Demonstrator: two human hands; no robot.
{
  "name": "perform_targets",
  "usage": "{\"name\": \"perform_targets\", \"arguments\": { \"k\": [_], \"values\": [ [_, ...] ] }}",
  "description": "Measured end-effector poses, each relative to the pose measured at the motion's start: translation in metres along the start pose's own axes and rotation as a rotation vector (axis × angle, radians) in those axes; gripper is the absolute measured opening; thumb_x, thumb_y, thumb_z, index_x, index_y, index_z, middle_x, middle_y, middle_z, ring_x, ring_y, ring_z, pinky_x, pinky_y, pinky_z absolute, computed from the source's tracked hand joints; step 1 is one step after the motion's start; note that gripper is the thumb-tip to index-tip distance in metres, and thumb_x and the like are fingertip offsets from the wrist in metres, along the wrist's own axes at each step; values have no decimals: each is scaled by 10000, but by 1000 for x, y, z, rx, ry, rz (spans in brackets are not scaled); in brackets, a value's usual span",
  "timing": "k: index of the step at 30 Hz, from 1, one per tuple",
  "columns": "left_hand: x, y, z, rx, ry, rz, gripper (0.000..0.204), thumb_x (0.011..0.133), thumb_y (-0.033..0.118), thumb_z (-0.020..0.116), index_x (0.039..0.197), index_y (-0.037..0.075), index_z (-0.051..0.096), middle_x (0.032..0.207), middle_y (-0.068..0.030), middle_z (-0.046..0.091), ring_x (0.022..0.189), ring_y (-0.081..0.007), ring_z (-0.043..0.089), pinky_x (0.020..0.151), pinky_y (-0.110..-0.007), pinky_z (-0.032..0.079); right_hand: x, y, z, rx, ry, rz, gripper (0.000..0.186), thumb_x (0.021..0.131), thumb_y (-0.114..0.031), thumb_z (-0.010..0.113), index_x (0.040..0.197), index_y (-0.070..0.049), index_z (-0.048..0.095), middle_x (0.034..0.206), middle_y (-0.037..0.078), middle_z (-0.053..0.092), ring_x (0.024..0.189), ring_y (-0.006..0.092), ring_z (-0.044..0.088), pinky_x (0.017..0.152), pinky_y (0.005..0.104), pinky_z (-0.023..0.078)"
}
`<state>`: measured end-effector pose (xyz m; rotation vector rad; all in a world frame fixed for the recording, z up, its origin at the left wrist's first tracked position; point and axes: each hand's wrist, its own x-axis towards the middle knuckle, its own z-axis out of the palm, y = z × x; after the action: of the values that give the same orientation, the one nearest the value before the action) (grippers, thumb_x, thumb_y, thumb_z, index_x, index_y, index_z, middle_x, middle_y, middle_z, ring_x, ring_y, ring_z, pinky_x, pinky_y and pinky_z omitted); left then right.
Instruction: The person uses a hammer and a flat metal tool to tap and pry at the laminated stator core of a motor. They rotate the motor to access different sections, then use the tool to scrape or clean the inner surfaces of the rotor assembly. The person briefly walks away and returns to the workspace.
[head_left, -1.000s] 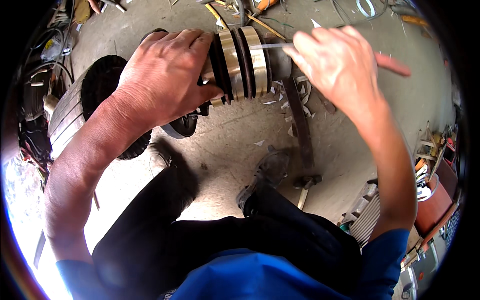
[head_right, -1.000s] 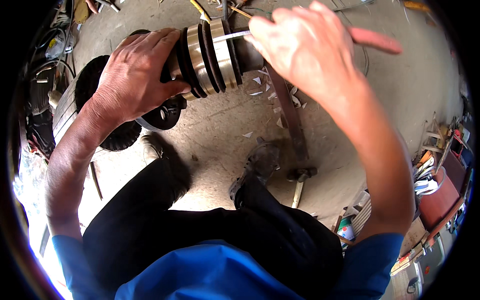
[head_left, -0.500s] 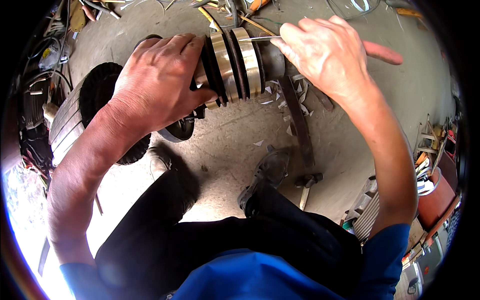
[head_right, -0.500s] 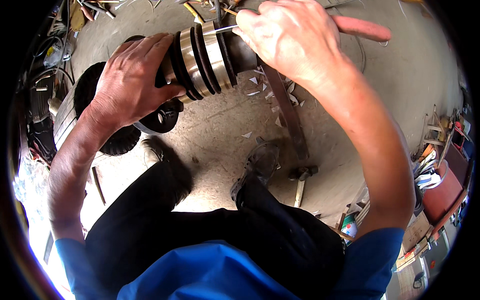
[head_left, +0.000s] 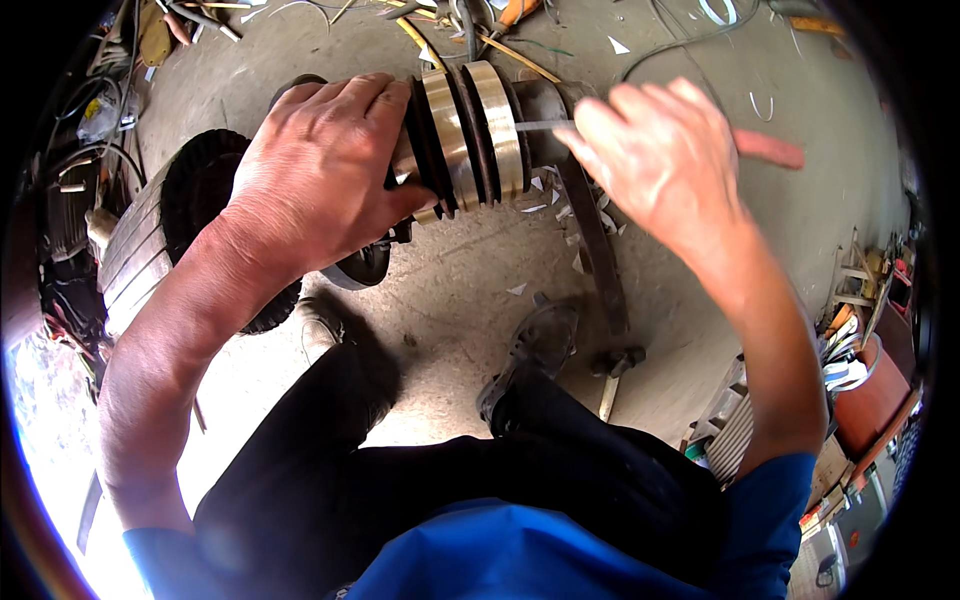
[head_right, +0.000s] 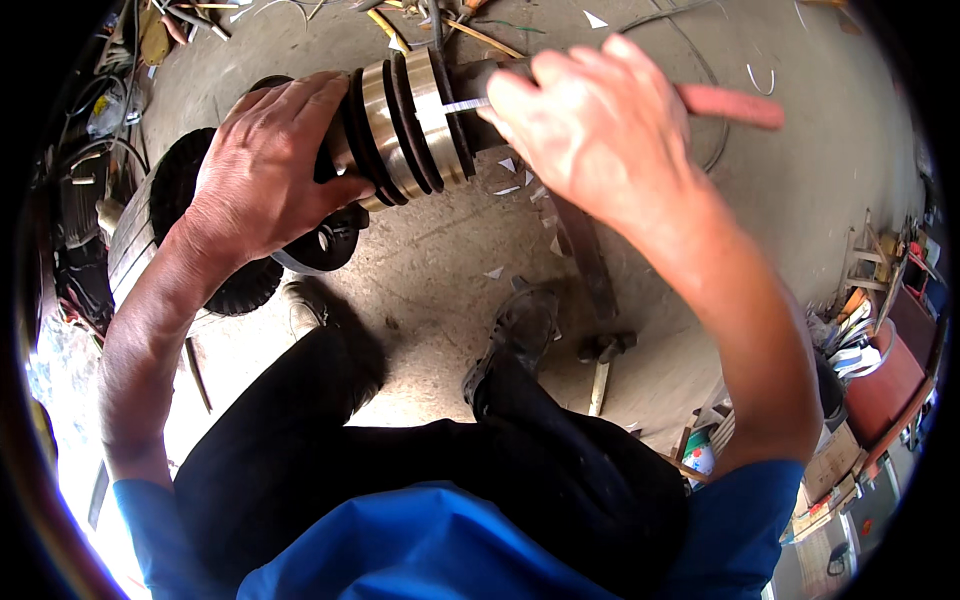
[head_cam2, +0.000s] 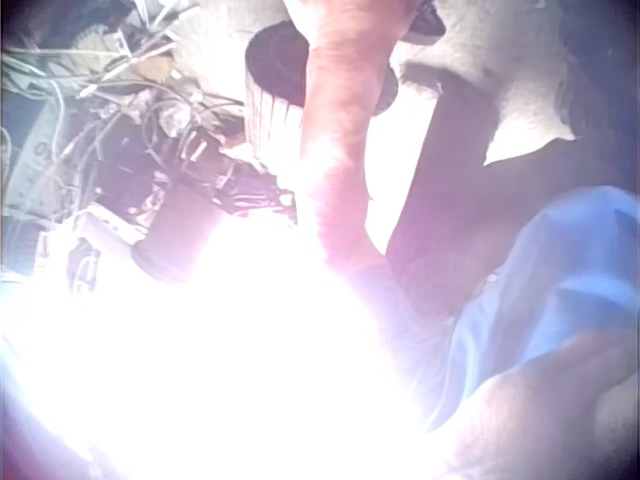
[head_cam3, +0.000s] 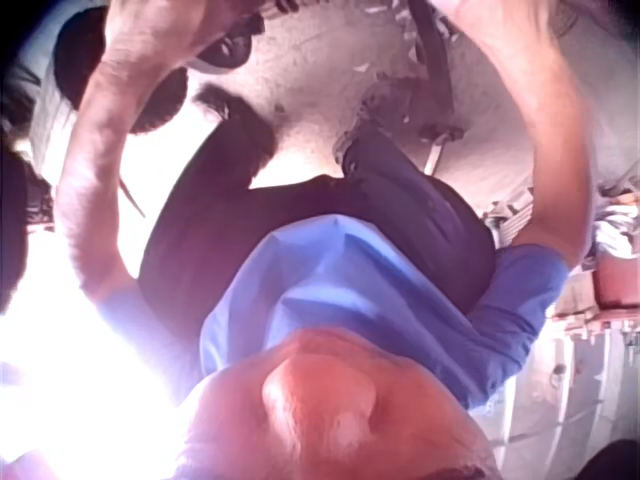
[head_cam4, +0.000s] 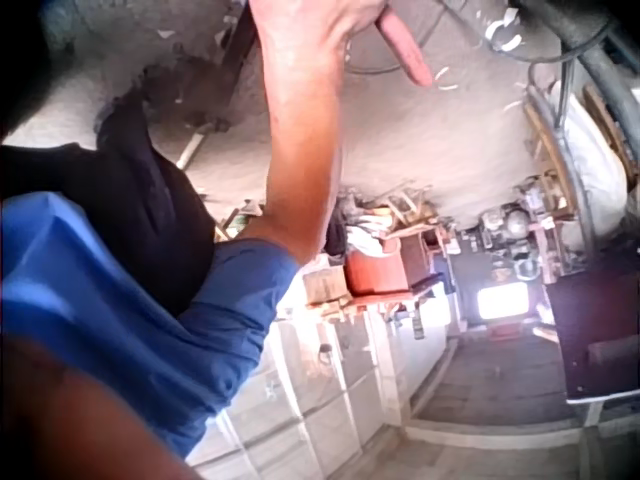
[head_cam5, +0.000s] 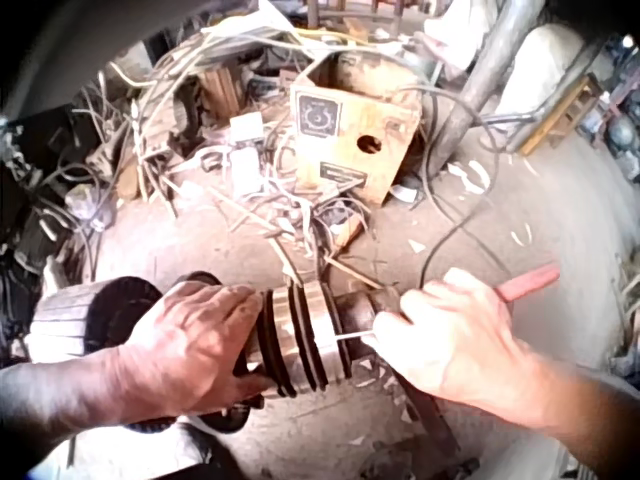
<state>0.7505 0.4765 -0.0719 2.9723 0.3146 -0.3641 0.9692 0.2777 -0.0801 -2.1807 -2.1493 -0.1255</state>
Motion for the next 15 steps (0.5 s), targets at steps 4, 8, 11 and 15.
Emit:
{"name": "perform_targets", "arguments": {
  "k": [4, 8, 11, 15],
  "values": [
    [1, 2, -3, -7, -15, -16, 928, 823, 435, 885, 1542, 30, 462, 1509, -183, 556, 1416, -353, 536, 1243, -496, 375, 1, 2, 2, -8, 45, -2, 261, 937, -317, 724, 774, -146, 612, 664, 60, 605, 678, 243, 675, 687, 409, 481],
    [1, 0, 1, 19, -4, -9, 925, 831, 448, 876, 1543, 29, 460, 1510, -182, 554, 1419, -355, 533, 1247, -497, 370, 22, 16, 17, -17, 173, -70, 336, 909, -316, 788, 748, -126, 563, 667, 42, 561, 660, 237, 632, 653, 389, 454],
    [1, -1, -4, -24, -16, 5, 932, 837, 456, 869, 1552, 31, 448, 1512, -182, 553, 1426, -351, 527, 1251, -498, 363, 5, 7, 10, -37, 109, -27, 244, 924, -317, 749, 785, -155, 631, 654, 44, 601, 650, 220, 650, 665, 400, 462],
    [1, -1, -1, 17, -22, 8, 983, 839, 492, 859, 1583, 38, 403, 1528, -186, 533, 1446, -354, 504, 1251, -507, 357, -28, -13, 6, 31, -6, -22, 274, 901, -300, 779, 759, -155, 595, 637, 34, 565, 617, 199, 621, 632, 357, 426]
  ]
}}
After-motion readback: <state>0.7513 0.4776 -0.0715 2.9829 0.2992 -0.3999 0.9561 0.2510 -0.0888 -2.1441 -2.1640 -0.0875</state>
